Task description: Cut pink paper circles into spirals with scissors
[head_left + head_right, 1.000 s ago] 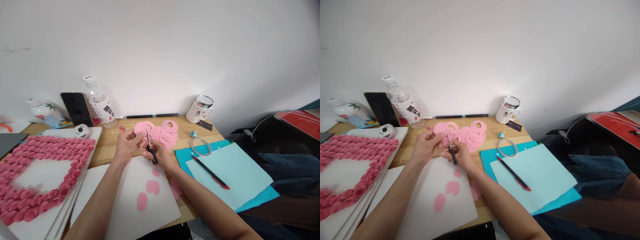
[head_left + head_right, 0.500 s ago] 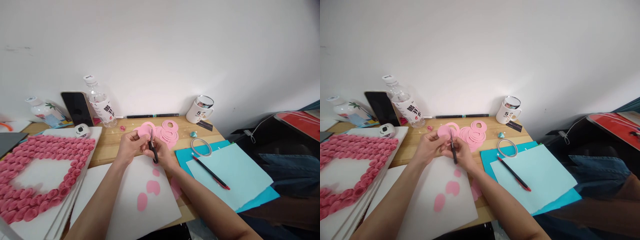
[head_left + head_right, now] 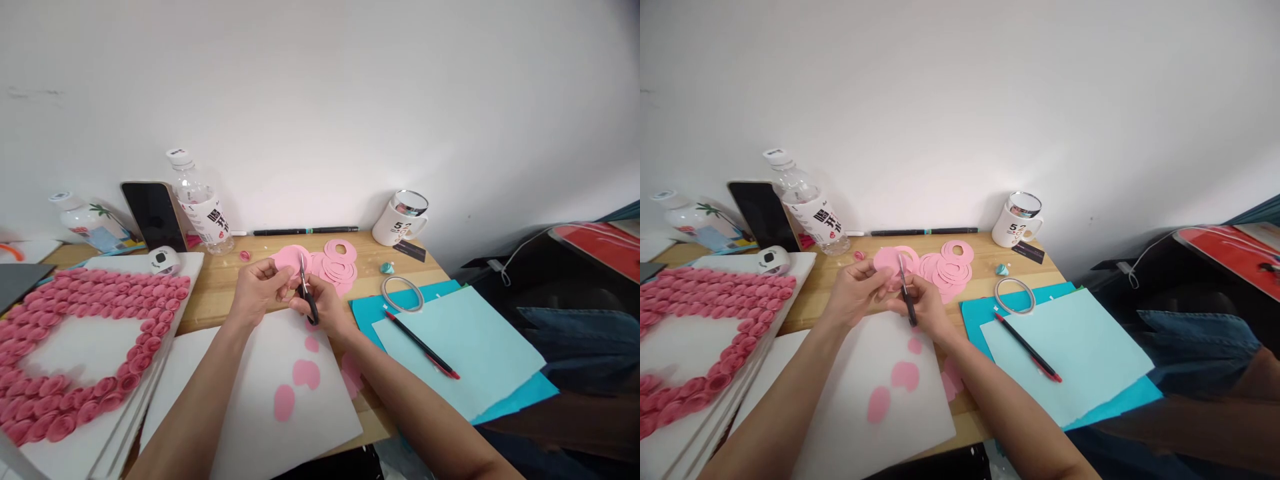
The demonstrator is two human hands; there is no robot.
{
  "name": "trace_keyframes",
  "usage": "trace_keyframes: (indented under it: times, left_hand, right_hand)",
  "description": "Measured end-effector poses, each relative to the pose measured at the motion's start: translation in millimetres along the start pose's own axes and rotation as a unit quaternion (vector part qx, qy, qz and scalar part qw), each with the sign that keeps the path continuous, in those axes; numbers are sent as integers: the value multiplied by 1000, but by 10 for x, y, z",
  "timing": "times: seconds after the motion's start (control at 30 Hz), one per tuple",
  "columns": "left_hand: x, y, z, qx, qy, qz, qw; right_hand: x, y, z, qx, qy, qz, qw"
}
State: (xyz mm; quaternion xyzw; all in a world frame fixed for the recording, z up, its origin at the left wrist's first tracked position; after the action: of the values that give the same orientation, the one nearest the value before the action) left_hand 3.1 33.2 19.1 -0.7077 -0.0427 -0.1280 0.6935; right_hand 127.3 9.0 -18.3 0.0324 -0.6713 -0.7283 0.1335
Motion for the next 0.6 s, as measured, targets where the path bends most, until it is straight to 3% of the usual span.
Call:
trace_keyframes:
  times: [0.6]
  left_hand:
    - [-13, -28, 15, -2, -18, -58, 998]
  right_hand:
    - [-7, -79, -19, 26, -5, -20, 999]
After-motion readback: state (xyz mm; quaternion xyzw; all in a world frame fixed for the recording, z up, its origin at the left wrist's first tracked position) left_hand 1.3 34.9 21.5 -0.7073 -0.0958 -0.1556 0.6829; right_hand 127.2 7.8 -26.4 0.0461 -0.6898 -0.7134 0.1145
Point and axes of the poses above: each hand's wrist, its own z-axis towards the middle knuckle, its own x-axis out of the palm, y = z × x, the point moved 3 cm from there along z, towards the middle knuckle, and after that the axes turned 4 degrees about -z, right-handed, at the moved point
